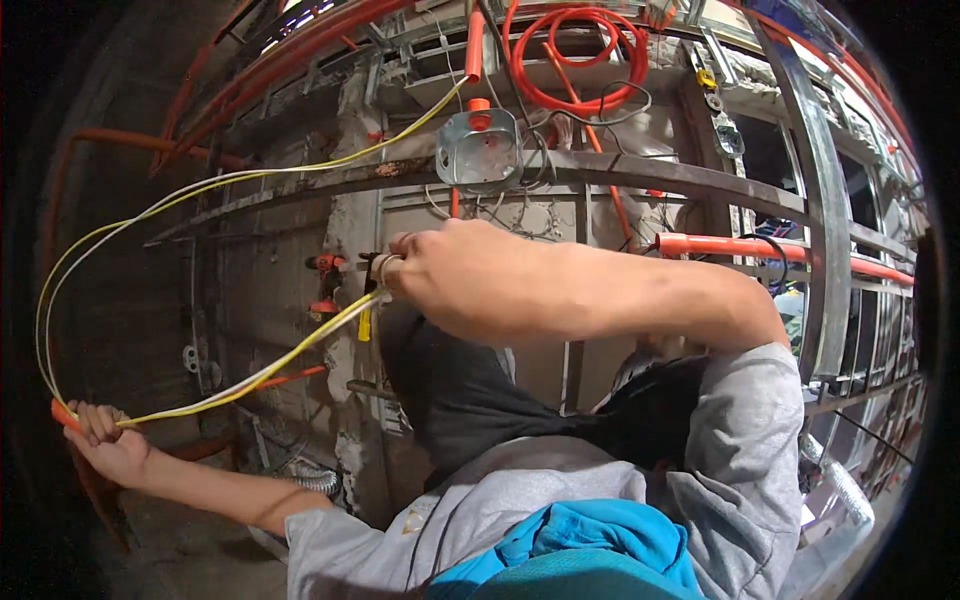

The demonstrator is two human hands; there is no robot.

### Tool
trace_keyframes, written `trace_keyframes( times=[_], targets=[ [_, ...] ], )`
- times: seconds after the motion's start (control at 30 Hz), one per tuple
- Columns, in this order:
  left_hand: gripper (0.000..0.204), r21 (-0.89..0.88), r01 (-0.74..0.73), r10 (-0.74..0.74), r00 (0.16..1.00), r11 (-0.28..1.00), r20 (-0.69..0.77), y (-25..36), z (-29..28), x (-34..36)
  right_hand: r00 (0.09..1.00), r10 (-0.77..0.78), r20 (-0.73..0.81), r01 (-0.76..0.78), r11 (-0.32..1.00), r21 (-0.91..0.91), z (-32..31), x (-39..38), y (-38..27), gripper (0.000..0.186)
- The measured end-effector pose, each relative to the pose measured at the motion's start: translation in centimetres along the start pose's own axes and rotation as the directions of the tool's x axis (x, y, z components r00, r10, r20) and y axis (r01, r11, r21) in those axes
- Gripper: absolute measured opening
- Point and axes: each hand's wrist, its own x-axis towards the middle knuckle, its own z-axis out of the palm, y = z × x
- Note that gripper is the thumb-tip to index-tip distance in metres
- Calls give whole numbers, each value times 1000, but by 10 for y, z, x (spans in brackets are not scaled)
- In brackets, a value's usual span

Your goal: The person unties a wire from an orange conduit, cuts the conduit with a blade, threads electrical wires through the conduit, and inserts the conduit into an electrical junction box.

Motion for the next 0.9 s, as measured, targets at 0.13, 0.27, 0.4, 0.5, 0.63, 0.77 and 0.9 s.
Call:
trace_keyframes(
  times=[0.13,0.27,0.4,0.5,0.63,0.77,0.9],
  targets=[
    [32,178,66,-6,949,982,-316,-46,5,-13,957,-158,-242,182,980,80,-13,-18,-3,16],
    [33,173,407,-289,835,897,-468,-96,-41,-51,949,-174,-262,216,966,142,-16,-34,-46,25],
    [35,122,647,-406,601,752,-688,-189,-40,-119,809,-375,-452,387,920,-70,20,-24,-71,26],
    [38,20,708,-508,526,706,-682,-195,-102,-164,796,-402,-453,386,913,-132,48,-29,-93,28],
    [35,87,809,-481,428,581,-765,-218,-94,-189,804,-456,-380,384,888,-252,67,-26,-86,29],
    [32,675,721,80,672,153,-736,-218,-97,-199,918,-357,-171,350,934,-71,62,-32,-92,66],
    [36,725,376,-88,911,576,-403,-214,15,-139,831,-522,-192,489,850,-195,63,-35,-87,59]
  ],
)
